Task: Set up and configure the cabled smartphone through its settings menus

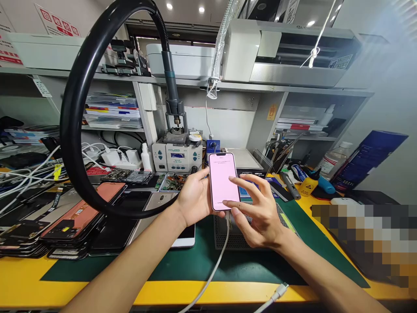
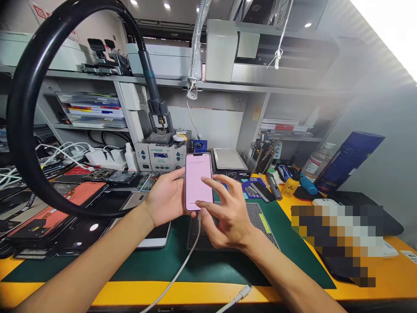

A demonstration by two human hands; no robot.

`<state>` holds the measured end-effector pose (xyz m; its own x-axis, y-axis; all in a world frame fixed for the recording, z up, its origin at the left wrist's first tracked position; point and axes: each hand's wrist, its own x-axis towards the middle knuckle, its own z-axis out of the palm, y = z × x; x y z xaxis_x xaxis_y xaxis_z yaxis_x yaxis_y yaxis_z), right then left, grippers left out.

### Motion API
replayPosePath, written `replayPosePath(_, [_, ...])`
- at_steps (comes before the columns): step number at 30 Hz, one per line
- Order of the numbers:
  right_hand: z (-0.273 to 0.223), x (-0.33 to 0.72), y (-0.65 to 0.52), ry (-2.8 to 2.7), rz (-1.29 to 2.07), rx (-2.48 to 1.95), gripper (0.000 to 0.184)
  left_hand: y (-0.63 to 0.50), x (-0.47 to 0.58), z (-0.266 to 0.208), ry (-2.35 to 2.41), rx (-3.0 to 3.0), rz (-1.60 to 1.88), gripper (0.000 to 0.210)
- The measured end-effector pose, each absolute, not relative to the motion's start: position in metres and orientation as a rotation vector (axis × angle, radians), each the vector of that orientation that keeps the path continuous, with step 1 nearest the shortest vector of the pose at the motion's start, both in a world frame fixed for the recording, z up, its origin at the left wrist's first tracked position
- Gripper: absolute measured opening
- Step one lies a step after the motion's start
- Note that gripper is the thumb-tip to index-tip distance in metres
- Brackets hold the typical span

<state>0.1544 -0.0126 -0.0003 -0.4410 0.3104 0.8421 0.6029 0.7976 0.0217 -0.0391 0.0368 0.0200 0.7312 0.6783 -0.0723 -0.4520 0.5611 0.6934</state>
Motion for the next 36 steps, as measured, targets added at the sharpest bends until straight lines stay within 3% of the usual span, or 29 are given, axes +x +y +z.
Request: replayPosePath(36, [0.008,0.168,-0.012,-1.892,-0.344,-0.703,0.027,0.035,-0.038,0.025,0.354,0.726,0.674,0.059])
